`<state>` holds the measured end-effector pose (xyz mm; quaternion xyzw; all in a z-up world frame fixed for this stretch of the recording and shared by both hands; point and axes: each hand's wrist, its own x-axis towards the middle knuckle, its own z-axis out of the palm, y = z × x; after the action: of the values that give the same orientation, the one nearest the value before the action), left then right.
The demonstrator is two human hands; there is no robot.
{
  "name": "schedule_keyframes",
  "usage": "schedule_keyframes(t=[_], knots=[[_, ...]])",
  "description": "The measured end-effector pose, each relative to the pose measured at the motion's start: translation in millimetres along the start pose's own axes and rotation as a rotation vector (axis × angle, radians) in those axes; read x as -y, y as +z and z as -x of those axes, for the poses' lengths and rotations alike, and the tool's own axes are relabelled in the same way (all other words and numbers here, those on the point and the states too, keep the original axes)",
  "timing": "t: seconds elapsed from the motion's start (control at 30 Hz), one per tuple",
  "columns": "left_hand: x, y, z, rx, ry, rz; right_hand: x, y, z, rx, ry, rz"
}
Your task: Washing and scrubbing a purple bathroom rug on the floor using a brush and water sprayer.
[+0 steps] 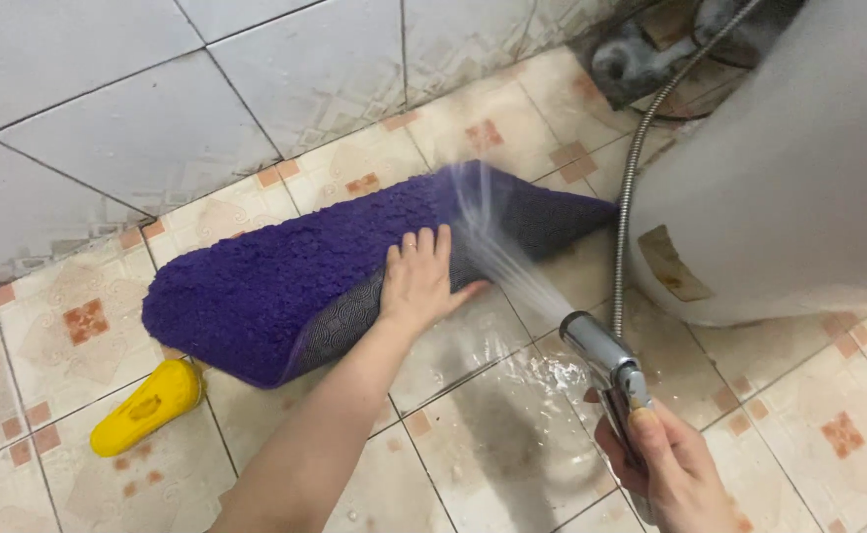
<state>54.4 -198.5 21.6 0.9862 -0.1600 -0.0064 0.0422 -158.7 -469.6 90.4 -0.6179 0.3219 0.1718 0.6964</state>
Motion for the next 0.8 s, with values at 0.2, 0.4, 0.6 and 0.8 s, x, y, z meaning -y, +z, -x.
schedule_keyframes(t=[0.2, 0.4, 0.6, 0.8], knots=[[21, 22, -24, 0.015, 0.065, 0.093, 11, -1, -12, -0.030, 0.002, -0.027], [27, -1, -37, 0.222, 0.020, 0.166, 45, 29, 11, -0.007, -0.101, 0.015], [15, 13, -15, -0.020, 0.047, 0.115, 60, 49, 45, -0.007, -0.169, 0.009], [-11, 6, 36, -0.154, 0.086, 0.065, 64, 74, 24, 0.098, -0.236, 0.062]])
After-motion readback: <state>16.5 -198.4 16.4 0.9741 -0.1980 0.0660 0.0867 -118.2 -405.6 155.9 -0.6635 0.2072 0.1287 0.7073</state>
